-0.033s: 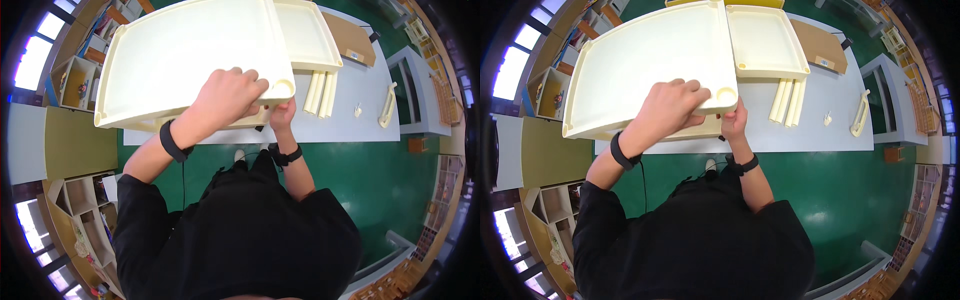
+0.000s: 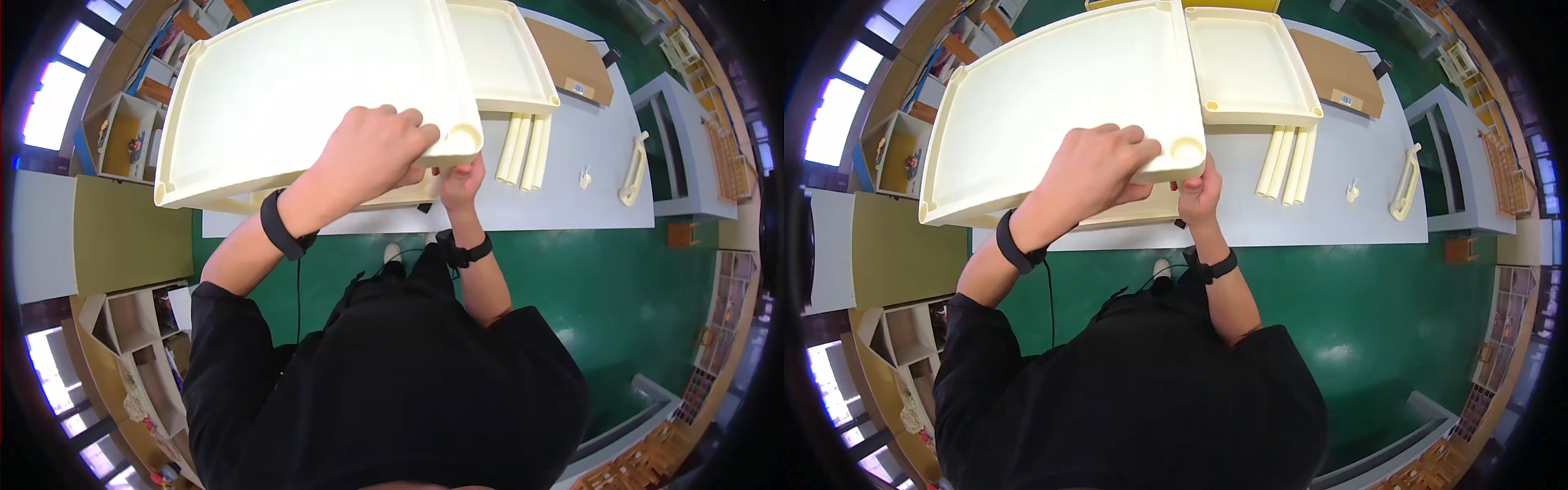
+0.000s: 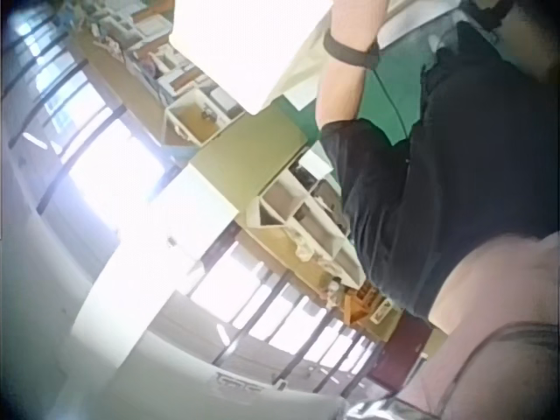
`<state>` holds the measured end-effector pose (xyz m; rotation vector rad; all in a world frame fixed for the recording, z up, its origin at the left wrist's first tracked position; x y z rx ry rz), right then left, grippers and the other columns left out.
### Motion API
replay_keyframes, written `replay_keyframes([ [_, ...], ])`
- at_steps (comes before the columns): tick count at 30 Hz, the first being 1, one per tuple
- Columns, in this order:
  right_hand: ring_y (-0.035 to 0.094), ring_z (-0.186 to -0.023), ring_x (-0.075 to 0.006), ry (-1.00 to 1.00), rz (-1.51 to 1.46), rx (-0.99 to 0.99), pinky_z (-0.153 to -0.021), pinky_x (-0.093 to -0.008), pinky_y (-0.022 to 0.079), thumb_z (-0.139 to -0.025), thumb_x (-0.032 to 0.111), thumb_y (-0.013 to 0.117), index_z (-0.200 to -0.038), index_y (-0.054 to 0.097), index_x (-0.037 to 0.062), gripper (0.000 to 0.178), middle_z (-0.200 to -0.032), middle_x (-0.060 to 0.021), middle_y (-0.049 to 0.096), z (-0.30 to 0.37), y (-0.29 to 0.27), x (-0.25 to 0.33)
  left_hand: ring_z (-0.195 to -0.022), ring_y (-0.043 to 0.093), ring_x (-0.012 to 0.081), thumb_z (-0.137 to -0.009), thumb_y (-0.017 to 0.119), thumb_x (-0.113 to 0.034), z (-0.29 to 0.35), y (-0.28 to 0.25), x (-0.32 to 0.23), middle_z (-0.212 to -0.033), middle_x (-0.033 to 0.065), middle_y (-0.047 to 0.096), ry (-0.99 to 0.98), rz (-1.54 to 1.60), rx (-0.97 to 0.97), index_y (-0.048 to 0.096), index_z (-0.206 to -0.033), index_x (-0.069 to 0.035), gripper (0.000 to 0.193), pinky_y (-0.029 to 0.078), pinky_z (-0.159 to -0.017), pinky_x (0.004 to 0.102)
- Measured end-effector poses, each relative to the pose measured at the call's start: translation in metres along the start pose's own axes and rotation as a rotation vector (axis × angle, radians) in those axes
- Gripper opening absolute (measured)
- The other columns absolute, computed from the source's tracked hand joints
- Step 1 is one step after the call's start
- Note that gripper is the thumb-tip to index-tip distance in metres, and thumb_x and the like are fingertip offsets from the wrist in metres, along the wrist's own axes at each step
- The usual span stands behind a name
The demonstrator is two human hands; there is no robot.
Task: The recorder assembles a multi-tier plastic utility cart by attaching legs and wheels to trays.
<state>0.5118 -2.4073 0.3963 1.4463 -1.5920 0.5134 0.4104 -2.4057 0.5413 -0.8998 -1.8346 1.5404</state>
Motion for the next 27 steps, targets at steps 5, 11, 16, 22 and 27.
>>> replay_keyframes([
  [5,0.049,-0.054,-0.0083,0.042,-0.084,-0.019,-0.046,-0.0215,0.038,-0.086,0.068,0.042,-0.1,0.056,-0.0042,0.075,-0.069,-0.0035,0.055,-0.002,0.0,0.005,-0.066,0.062,0.0266,-0.06,0.075,-0.025,-0.008,-0.024,0.008,-0.069,0.006,0.058,0.03,-0.025,-0.055,0.061,-0.08,-0.007,0.03,0.049,-0.056,0.0366],
  [11,0.052,-0.056,-0.0111,-0.018,0.012,-0.129,-0.049,-0.0228,0.041,-0.09,0.062,0.041,-0.1,0.056,-0.0025,0.067,-0.072,-0.005,0.058,0.009,-0.02,-0.029,-0.069,0.064,0.0274,-0.062,0.076,-0.034,-0.011,-0.01,0.001,-0.072,0.0079,0.061,0.085,-0.018,-0.034,0.062,-0.083,-0.007,0.037,0.05,-0.06,0.0376],
  [16,0.056,-0.057,-0.0148,-0.104,0.162,-0.145,-0.047,-0.027,0.043,-0.095,0.052,0.035,-0.096,0.054,-0.0001,0.056,-0.072,-0.0079,0.059,-0.013,-0.036,-0.023,-0.075,0.061,0.0248,-0.071,0.072,-0.037,0.041,-0.055,-0.004,-0.077,0.0063,0.06,0.1,0.041,-0.498,0.061,-0.087,-0.008,0.035,0.047,-0.067,0.0356],
  [22,0.04,-0.043,-0.0153,0.217,-0.158,-0.013,-0.041,-0.0276,0.034,-0.095,0.048,0.018,-0.092,0.05,0.0063,0.052,-0.054,-0.006,0.045,-0.051,-0.024,-0.04,-0.07,0.057,0.0177,-0.085,0.046,-0.008,0.286,-0.06,0.108,-0.076,0.011,0.061,-0.48,0.373,-1.425,0.056,-0.071,-0.001,0.018,0.045,-0.066,0.0272],
  [27,0.039,-0.043,-0.0152,0.27,-0.11,-0.087,-0.04,-0.0277,0.033,-0.096,0.052,0.018,-0.086,0.051,0.006,0.057,-0.052,-0.0058,0.042,-0.055,-0.024,-0.036,-0.093,0.058,0.0184,-0.1,0.028,-0.044,0.329,0.073,0.226,-0.099,0.0091,0.064,-1.002,0.993,-1.355,0.056,-0.116,0.001,0.055,0.044,-0.087,0.0348],
])
Point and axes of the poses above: each hand's wrist, its own z-axis away from the middle knuckle, its own y-axis out of the palm, x = y × z, the point moved 9 cm from there along -z, towards the middle knuckle
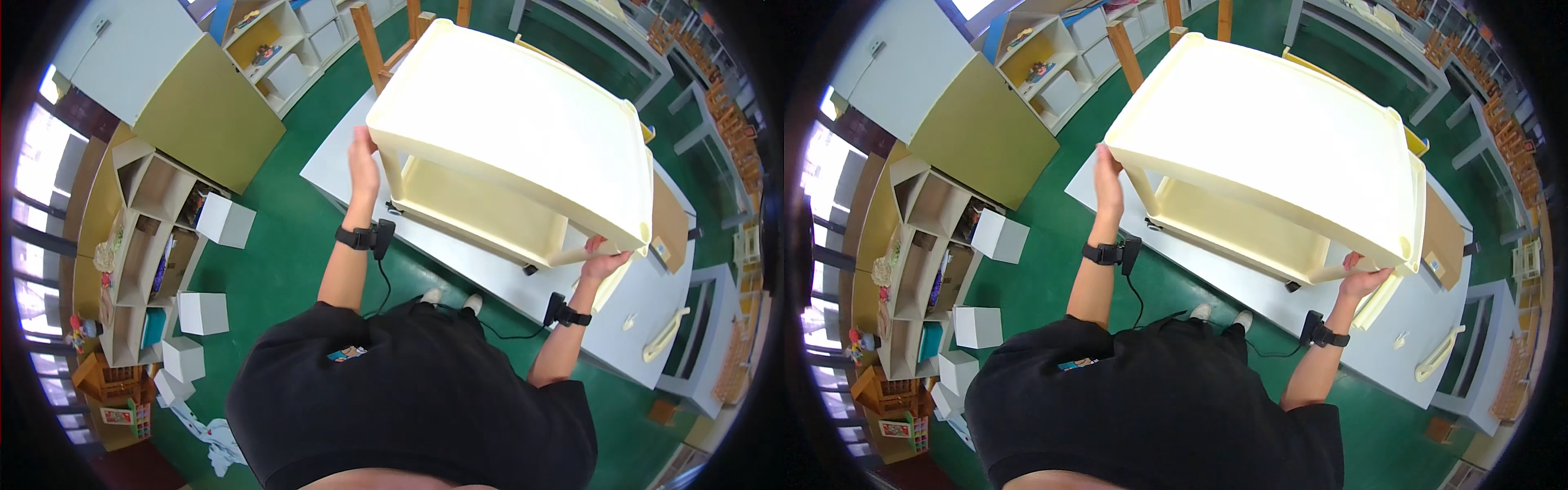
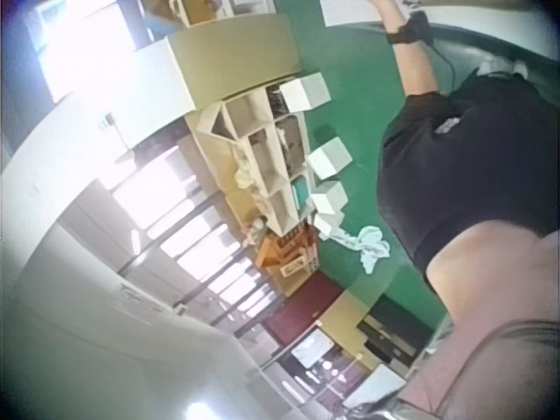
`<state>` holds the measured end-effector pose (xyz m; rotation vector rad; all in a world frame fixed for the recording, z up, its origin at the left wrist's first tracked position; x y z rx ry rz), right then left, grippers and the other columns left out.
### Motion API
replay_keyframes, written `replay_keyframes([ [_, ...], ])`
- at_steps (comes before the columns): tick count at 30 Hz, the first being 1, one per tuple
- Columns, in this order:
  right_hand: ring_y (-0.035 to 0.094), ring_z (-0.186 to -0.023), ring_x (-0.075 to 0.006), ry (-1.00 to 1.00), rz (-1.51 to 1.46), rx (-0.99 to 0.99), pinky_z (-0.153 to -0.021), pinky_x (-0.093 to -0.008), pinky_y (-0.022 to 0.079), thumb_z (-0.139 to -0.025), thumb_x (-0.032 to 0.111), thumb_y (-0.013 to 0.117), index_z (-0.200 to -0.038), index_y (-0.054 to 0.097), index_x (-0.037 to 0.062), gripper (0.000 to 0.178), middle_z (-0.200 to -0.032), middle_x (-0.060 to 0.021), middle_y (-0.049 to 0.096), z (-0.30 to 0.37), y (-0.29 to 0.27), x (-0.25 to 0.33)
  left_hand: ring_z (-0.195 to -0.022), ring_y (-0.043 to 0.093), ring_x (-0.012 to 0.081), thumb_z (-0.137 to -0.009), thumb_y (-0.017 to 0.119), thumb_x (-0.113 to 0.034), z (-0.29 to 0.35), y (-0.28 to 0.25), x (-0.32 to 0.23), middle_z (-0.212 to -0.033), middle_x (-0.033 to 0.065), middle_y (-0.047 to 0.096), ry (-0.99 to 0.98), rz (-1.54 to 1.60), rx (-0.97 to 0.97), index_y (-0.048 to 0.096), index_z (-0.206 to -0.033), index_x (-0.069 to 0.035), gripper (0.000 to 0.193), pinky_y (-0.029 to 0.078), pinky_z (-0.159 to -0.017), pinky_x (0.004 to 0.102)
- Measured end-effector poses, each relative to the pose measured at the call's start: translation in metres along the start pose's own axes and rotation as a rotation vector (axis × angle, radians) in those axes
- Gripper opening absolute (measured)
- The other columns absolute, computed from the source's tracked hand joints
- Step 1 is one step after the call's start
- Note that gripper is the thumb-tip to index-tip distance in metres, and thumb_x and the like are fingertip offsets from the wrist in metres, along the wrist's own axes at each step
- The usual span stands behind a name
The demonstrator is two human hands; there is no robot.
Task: The recorder assembles a multi-tier plastic utility cart by attaching legs and wheels to trays.
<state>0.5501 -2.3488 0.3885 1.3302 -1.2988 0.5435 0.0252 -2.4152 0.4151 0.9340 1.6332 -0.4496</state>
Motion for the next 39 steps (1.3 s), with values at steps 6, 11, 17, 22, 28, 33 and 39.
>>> replay_keyframes([
  [6,0.052,-0.071,-0.0212,-0.471,0.539,-0.392,-0.064,-0.0337,0.044,-0.095,0.031,0.032,-0.091,0.052,0.0014,0.036,-0.077,-0.0124,0.053,0.037,-0.011,0.077,-0.105,0.056,0.0187,-0.099,0.033,-0.041,0.013,0.027,0.019,-0.114,0.0098,0.06,-0.172,0.498,0.439,0.05,-0.123,0.002,0.052,0.043,-0.092,0.0341],
  [11,0.059,-0.081,-0.028,-0.624,0.152,0.089,-0.076,-0.0389,0.051,-0.092,0.011,0.038,-0.092,0.051,-0.0048,0.02,-0.088,-0.0194,0.059,0.104,0.055,0.136,-0.088,0.064,0.0194,-0.077,0.067,-0.056,0.056,0.049,0.027,-0.104,0.0087,0.064,-0.256,0.444,0.665,0.054,-0.12,0.003,0.074,0.051,-0.079,0.0325],
  [17,0.058,-0.059,-0.0163,0.487,0.053,0.855,-0.051,-0.0266,0.049,-0.1,0.034,0.036,-0.108,0.053,-0.0035,0.043,-0.075,-0.0115,0.061,0.167,0.202,0.0,-0.064,0.059,0.0125,-0.072,0.059,-0.066,0.073,0.072,0.024,-0.076,0.0057,0.062,-0.18,0.448,0.629,0.058,-0.099,0.002,0.073,0.048,-0.06,0.0254],
  [22,0.056,-0.052,-0.0179,0.517,-0.141,0.704,-0.043,-0.0268,0.046,-0.101,0.038,0.03,-0.101,0.047,-0.0058,0.047,-0.075,-0.0162,0.059,0.174,0.238,-0.023,-0.063,0.059,0.012,-0.071,0.053,-0.071,0.093,0.062,0.024,-0.073,0.0062,0.062,-0.12,0.348,0.463,0.059,-0.091,0.003,0.077,0.048,-0.058,0.0254],
  [28,0.046,-0.041,-0.016,0.466,-0.314,0.563,-0.037,-0.0256,0.037,-0.091,0.063,0.027,-0.107,0.047,-0.0041,0.072,-0.056,-0.0101,0.053,0.186,0.234,-0.028,-0.066,0.059,0.0151,-0.074,0.06,-0.068,0.111,0.067,0.031,-0.072,0.0059,0.06,-0.191,0.404,0.675,0.06,-0.092,0.003,0.073,0.048,-0.06,0.0283],
  [33,0.046,-0.04,-0.0173,0.534,-0.327,0.617,-0.037,-0.0273,0.037,-0.087,0.068,0.034,-0.103,0.049,-0.0067,0.078,-0.054,-0.0143,0.053,0.191,0.222,-0.031,-0.064,0.06,0.0151,-0.076,0.06,-0.066,0.128,0.069,0.031,-0.072,0.0064,0.06,-0.321,0.257,0.75,0.059,-0.092,0.003,0.071,0.048,-0.058,0.027],
  [39,0.039,-0.036,-0.0169,0.541,-0.414,0.764,-0.038,-0.0267,0.036,-0.083,0.073,0.028,-0.113,0.046,-0.0004,0.082,-0.044,-0.0064,0.042,0.191,0.225,-0.024,-0.06,0.06,0.0148,-0.071,0.06,-0.068,0.148,0.066,0.0,-0.074,0.0096,0.062,-0.237,0.301,0.504,0.058,-0.095,0.006,0.078,0.047,-0.051,0.0248],
])
Point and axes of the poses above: each hand's wrist, its own z-axis away from the middle knuckle, its own y-axis out of the palm, x = y × z, the point moved 9 cm from there along -z, towards the middle knuckle
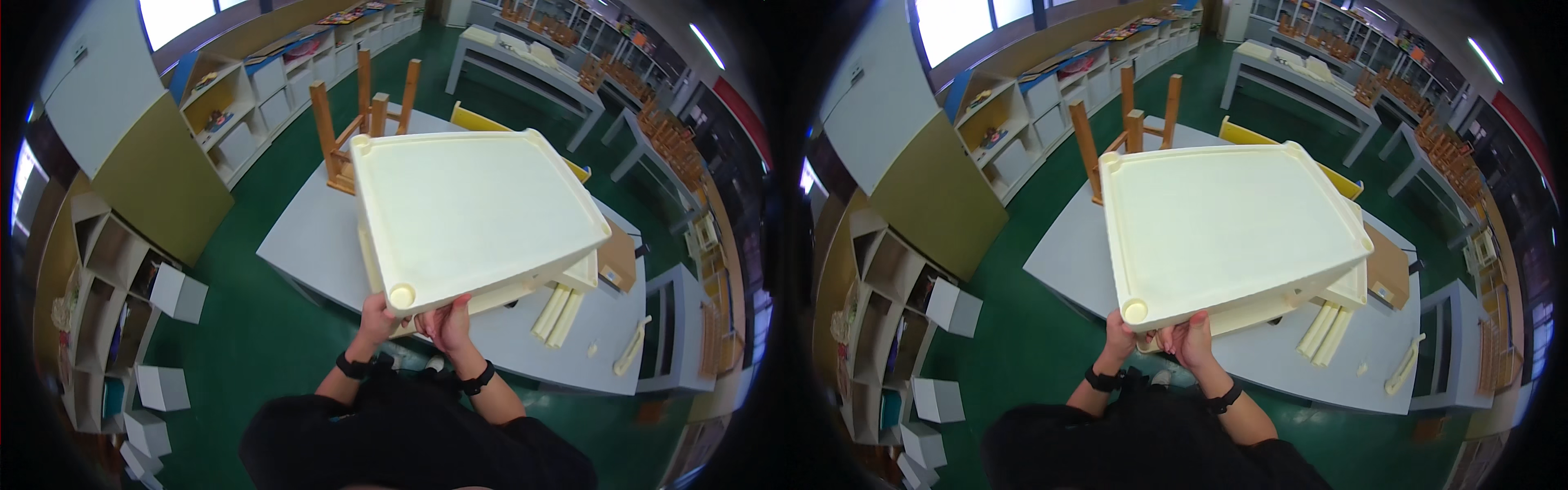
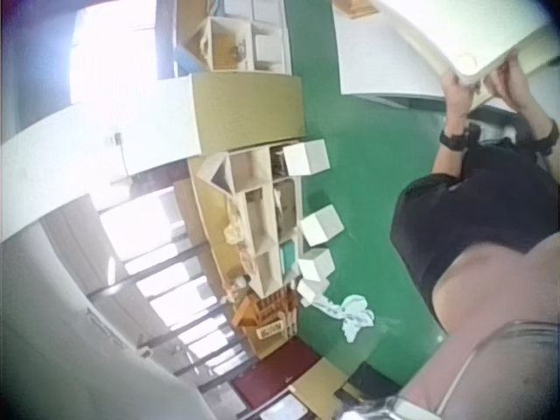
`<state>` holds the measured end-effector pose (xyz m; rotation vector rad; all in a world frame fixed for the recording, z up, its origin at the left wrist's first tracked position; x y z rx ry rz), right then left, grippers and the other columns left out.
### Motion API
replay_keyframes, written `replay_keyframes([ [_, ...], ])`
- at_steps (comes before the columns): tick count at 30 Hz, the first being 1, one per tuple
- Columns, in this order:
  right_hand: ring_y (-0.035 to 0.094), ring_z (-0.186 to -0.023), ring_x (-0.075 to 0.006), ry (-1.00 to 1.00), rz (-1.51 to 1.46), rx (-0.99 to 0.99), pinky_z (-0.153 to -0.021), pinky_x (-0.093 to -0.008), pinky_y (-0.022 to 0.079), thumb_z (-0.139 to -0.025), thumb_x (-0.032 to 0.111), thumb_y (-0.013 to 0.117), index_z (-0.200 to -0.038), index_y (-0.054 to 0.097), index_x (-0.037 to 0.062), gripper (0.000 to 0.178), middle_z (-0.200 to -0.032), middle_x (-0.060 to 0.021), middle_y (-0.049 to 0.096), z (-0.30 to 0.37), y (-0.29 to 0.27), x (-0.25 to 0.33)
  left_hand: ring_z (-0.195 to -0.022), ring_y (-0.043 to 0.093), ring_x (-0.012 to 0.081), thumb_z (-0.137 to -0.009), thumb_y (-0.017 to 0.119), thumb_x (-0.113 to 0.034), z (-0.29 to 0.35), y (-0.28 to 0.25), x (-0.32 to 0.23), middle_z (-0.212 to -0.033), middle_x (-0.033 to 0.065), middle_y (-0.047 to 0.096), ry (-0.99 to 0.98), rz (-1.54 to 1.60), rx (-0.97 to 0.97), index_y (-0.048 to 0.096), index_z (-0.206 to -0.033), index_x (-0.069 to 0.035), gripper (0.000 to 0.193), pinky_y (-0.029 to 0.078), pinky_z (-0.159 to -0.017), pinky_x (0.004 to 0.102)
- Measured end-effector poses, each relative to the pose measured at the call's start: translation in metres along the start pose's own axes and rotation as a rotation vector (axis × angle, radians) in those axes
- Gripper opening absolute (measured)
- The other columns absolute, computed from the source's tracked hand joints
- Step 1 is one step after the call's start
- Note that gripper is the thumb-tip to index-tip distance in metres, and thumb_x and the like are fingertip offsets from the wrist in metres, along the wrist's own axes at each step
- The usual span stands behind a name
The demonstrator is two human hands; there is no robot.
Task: The recorder assembles a multi-tier plastic utility cart by attaching legs and wheels to trays.
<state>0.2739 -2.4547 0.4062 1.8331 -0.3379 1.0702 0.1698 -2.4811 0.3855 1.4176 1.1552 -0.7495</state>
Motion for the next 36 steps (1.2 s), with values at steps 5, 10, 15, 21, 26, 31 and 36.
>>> replay_keyframes([
  [5,0.027,-0.032,-0.0121,0.241,-0.106,-0.174,-0.035,-0.0251,0.03,-0.079,0.08,0.02,-0.105,0.055,0.0023,0.089,-0.038,0.0015,0.026,0.01,-0.009,-0.002,-0.062,0.06,0.0139,-0.078,0.063,-0.054,0.01,0.019,-0.003,-0.076,0.009,0.062,0.042,-0.037,-0.07,0.059,-0.095,0.007,0.063,0.047,-0.052,0.0255],
  [10,0.023,-0.03,-0.0088,0.2,-0.129,-0.195,-0.03,-0.0213,0.023,-0.087,0.072,0.022,-0.103,0.056,0.0071,0.074,-0.039,0.0032,0.028,-0.002,-0.037,0.034,-0.068,0.063,0.0174,-0.07,0.07,-0.061,-0.015,0.06,0.053,-0.085,0.0118,0.064,-0.075,0.202,0.277,0.051,-0.111,0.007,0.081,0.048,-0.054,0.026],
  [15,0.026,-0.028,-0.0082,0.259,-0.076,-0.322,-0.029,-0.0199,0.022,-0.095,0.059,0.031,-0.094,0.056,0.0088,0.056,-0.041,0.0028,0.034,-0.004,-0.079,0.06,-0.057,0.054,0.011,-0.071,0.067,-0.062,-0.048,0.098,0.101,-0.075,0.0045,0.058,-0.019,0.092,0.327,0.051,-0.108,0.001,0.075,0.042,-0.048,0.0235],
  [21,0.026,-0.026,-0.0073,0.21,0.036,-0.349,-0.028,-0.0191,0.019,-0.094,0.053,0.042,-0.08,0.054,0.0078,0.049,-0.038,0.0028,0.033,-0.011,-0.093,0.078,-0.082,0.063,0.0198,-0.082,0.071,-0.033,-0.062,0.12,0.064,-0.095,0.0117,0.063,0.164,0.273,0.195,0.053,-0.112,0.005,0.051,0.055,-0.066,0.0308],
  [26,0.024,-0.025,-0.0068,0.186,0.084,-0.422,-0.027,-0.0191,0.018,-0.092,0.057,0.044,-0.085,0.056,0.0079,0.051,-0.037,0.0034,0.031,-0.011,-0.106,0.097,-0.077,0.062,0.0164,-0.079,0.073,-0.04,-0.076,0.127,0.089,-0.092,0.0094,0.065,0.297,0.188,0.047,0.059,-0.103,0.004,0.051,0.054,-0.064,0.0304],
  [31,0.024,-0.025,-0.0061,0.159,0.078,-0.477,-0.026,-0.0189,0.017,-0.092,0.058,0.043,-0.093,0.057,0.0069,0.053,-0.036,0.0039,0.03,-0.004,-0.115,0.107,-0.074,0.062,0.0163,-0.081,0.069,-0.043,-0.072,0.156,0.064,-0.087,0.0082,0.064,0.188,0.353,0.207,0.059,-0.1,0.005,0.054,0.053,-0.059,0.0303],
  [36,0.023,-0.024,-0.0068,0.17,0.142,-0.5,-0.026,-0.0189,0.018,-0.092,0.058,0.043,-0.093,0.057,0.0059,0.054,-0.036,0.0037,0.03,0.004,-0.111,0.116,-0.063,0.058,0.0144,-0.084,0.065,-0.047,-0.069,0.157,0.084,-0.077,0.0064,0.059,0.302,0.274,0.152,0.055,-0.098,0.003,0.053,0.047,-0.052,0.0253],
])
Point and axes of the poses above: each hand's wrist, its own z-axis away from the middle knuckle, its own y-axis out of the palm, x = y × z, the point moved 9 cm from there along -z, towards the middle knuckle
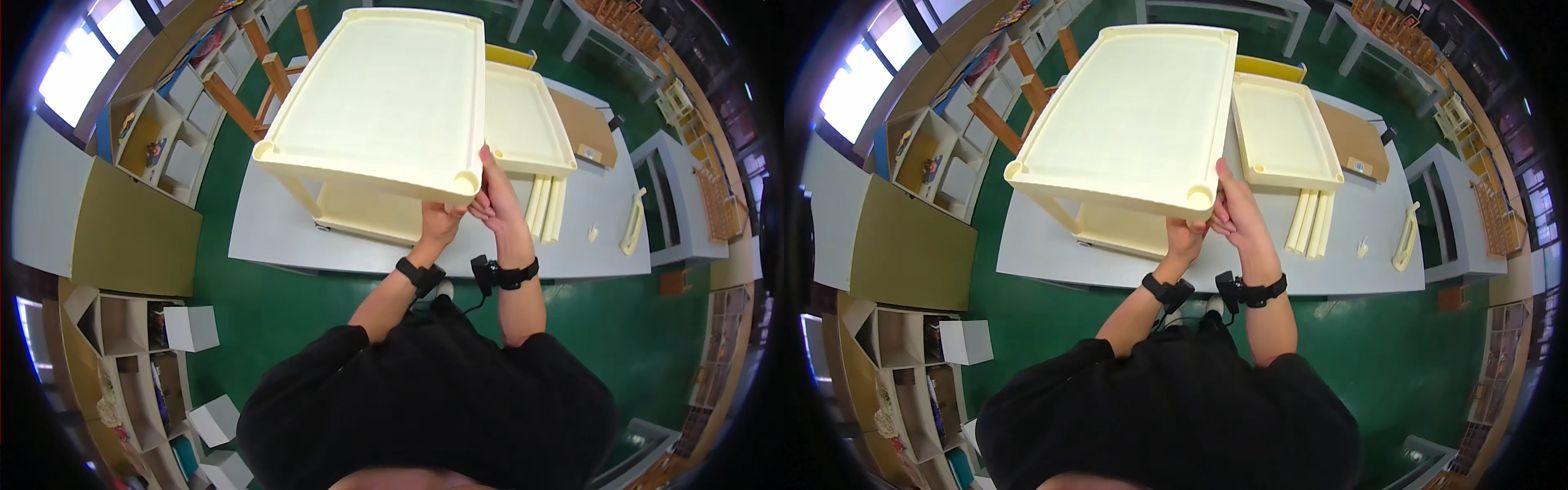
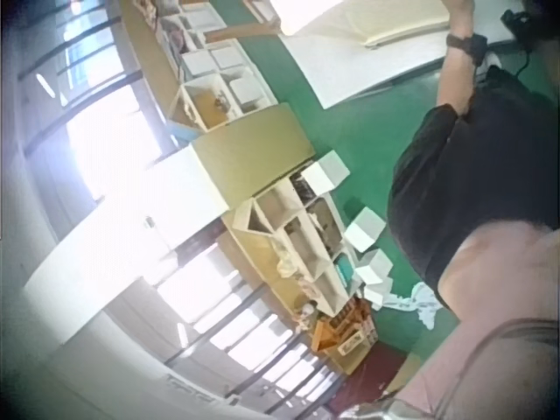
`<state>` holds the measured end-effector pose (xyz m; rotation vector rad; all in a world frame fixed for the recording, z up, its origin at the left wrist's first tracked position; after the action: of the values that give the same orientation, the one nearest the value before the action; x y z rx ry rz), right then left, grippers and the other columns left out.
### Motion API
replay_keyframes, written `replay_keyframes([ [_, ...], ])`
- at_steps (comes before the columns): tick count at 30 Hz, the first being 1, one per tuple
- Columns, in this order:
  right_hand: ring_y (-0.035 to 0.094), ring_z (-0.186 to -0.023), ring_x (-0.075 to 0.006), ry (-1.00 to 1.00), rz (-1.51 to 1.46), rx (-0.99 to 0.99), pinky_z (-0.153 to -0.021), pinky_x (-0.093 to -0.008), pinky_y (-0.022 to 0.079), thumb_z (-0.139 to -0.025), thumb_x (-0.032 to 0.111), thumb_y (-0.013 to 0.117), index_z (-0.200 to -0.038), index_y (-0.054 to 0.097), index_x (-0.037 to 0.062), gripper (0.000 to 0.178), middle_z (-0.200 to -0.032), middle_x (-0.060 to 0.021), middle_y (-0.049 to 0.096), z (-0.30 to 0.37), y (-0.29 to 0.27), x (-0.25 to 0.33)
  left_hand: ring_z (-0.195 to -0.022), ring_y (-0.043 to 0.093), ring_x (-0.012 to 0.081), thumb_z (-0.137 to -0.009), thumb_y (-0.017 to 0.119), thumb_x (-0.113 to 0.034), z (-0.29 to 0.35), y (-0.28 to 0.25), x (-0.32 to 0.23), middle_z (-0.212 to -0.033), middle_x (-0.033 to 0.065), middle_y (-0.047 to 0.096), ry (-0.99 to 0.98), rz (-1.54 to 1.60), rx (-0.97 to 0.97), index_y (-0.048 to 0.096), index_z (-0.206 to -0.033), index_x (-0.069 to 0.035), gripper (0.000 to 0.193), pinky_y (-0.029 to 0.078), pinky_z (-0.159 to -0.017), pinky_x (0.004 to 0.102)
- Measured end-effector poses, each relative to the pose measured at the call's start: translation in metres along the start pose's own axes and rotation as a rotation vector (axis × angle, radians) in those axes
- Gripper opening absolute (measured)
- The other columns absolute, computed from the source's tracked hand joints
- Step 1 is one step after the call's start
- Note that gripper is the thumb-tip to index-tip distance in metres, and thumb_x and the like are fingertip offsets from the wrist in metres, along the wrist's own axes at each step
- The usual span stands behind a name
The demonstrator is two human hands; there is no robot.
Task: The recorder assembles a multi-tier plastic utility cart by attaching legs and wheels to trays.
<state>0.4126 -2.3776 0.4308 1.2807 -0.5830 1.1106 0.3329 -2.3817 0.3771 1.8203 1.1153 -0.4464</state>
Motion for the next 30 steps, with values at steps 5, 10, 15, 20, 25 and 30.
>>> replay_keyframes([
  [5,0.024,-0.026,-0.0074,-0.009,0.026,0.078,-0.028,-0.0193,0.019,-0.093,0.052,0.047,-0.081,0.054,0.0102,0.044,-0.039,0.0039,0.031,0.003,0.015,0.038,-0.047,0.043,0.0077,-0.086,0.053,-0.06,0.007,0.001,0.012,-0.058,-0.0005,0.047,-0.13,-0.295,0.056,0.055,-0.078,-0.002,0.059,0.033,-0.04,0.0223],
  [10,0.023,-0.031,-0.0066,0.033,0.148,-0.179,-0.031,-0.0197,0.019,-0.088,0.056,0.051,-0.074,0.049,0.0152,0.043,-0.042,0.0061,0.027,0.005,-0.027,0.031,-0.056,0.056,0.0126,-0.088,0.056,-0.053,0.005,0.005,0.025,-0.062,0.0057,0.058,-0.256,-0.336,0.127,0.062,-0.092,0.001,0.054,0.044,-0.051,0.0271],
  [15,0.059,-0.093,-0.015,-0.324,0.185,-0.45,-0.076,-0.0289,0.047,-0.089,0.057,0.046,-0.126,0.048,0.0059,0.063,-0.108,-0.0085,0.06,0.013,-0.067,0.06,-0.085,0.061,0.0202,-0.09,0.058,-0.022,-0.005,-0.011,-0.035,-0.094,0.0144,0.064,-0.12,-0.627,0.148,0.058,-0.103,0.001,0.027,0.047,-0.077,0.0303],
  [20,0.054,-0.1,-0.0211,-0.62,0.03,-0.447,-0.086,-0.0337,0.042,-0.097,0.051,0.026,-0.128,0.043,0.0054,0.057,-0.113,-0.0105,0.056,0.016,-0.07,0.027,-0.077,0.052,0.0158,-0.094,0.048,-0.014,-0.027,-0.165,-0.134,-0.077,0.0048,0.056,0.278,-0.698,-0.739,0.057,-0.091,0.001,0.018,0.042,-0.076,0.0271],
  [25,0.044,-0.046,-0.0156,-0.773,0.126,-0.373,-0.046,-0.0279,0.039,-0.099,0.046,0.01,-0.091,0.049,0.007,0.055,-0.051,-0.0035,0.046,0.009,-0.048,0.032,-0.074,0.055,0.0151,-0.101,0.024,-0.043,-0.094,-0.19,-0.102,-0.076,0.0073,0.059,-0.077,-0.369,-0.457,0.055,-0.092,0.001,0.055,0.043,-0.072,0.0274],
  [30,0.051,-0.062,-0.0166,-0.932,0.348,-0.659,-0.062,-0.0288,0.044,-0.1,0.035,0.025,-0.089,0.05,0.0054,0.04,-0.066,-0.0058,0.053,0.013,-0.105,0.05,-0.059,0.055,0.0185,-0.099,0.017,-0.052,-0.084,-0.162,-0.099,-0.065,0.0085,0.057,-0.15,-0.371,-0.157,0.054,-0.091,-0.003,0.062,0.045,-0.061,0.0288],
])
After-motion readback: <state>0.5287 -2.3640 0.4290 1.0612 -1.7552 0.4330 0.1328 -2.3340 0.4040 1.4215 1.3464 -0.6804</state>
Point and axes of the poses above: each hand's wrist, its own z-axis away from the middle knuckle, its own y-axis out of the palm, x = y × z, the point moved 9 cm from there along -z, towards the middle knuckle
